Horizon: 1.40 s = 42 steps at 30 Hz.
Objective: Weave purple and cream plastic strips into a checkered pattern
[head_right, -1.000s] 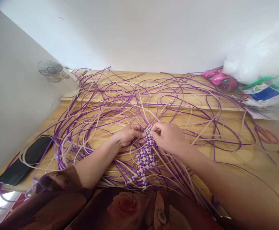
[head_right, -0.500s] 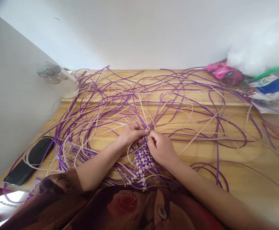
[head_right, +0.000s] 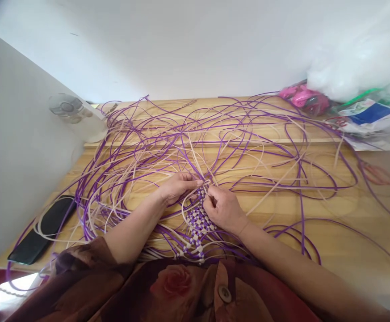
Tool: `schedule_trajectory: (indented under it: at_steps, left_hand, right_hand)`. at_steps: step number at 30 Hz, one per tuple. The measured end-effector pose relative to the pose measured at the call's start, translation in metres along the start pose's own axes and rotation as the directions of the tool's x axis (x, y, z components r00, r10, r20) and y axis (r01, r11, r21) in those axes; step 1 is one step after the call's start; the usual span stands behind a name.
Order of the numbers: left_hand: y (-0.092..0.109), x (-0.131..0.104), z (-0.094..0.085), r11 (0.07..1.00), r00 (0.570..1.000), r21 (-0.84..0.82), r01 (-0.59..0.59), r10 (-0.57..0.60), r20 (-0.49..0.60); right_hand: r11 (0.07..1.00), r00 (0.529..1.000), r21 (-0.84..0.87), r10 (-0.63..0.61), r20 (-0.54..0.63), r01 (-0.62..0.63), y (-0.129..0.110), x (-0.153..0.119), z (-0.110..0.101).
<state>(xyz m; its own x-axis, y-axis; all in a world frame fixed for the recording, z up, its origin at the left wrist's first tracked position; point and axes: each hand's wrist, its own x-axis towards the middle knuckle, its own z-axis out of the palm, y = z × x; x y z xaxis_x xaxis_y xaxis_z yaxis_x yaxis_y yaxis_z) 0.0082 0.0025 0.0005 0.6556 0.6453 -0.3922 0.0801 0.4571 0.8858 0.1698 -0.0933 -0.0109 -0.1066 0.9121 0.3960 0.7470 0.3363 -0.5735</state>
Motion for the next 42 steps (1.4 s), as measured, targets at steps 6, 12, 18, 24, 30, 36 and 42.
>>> schedule_trajectory:
  at_steps: [6,12,18,24,30,36,42]
  left_hand:
    - [0.000,0.003,0.005,0.998,0.996,-0.059,0.021,-0.026,-0.086]
    - [0.001,0.000,0.007,0.993,0.992,-0.116,-0.003,-0.012,-0.126]
    - [0.005,-0.001,-0.002,0.994,0.999,-0.108,0.033,-0.037,-0.036]
    - [-0.004,0.003,0.010,0.986,0.957,0.126,-0.110,0.139,-0.255]
    - [-0.005,0.002,0.000,0.988,0.992,0.132,-0.079,0.091,-0.091]
    - [-0.006,0.004,0.005,0.869,0.945,0.491,-0.066,0.213,-0.249]
    - [0.000,-0.001,0.007,0.763,0.953,0.639,-0.098,0.257,-0.161]
  right_hand:
    - [1.000,1.000,0.009,0.017,0.003,-0.017,0.000,0.000,0.002]
    - [0.999,0.999,0.031,0.035,0.017,-0.036,0.000,0.000,0.000]
    - [0.992,0.995,0.087,0.092,0.026,-0.094,-0.001,0.003,-0.002]
    - [0.996,0.997,0.068,0.061,0.055,-0.065,-0.002,0.004,0.000]
    - [0.998,0.998,0.048,0.043,0.053,-0.045,-0.002,0.003,0.001]
    - [0.999,0.998,0.028,0.027,0.050,-0.029,-0.001,0.003,0.002]
    - [1.000,0.999,0.005,0.021,0.031,-0.021,0.000,0.002,0.002]
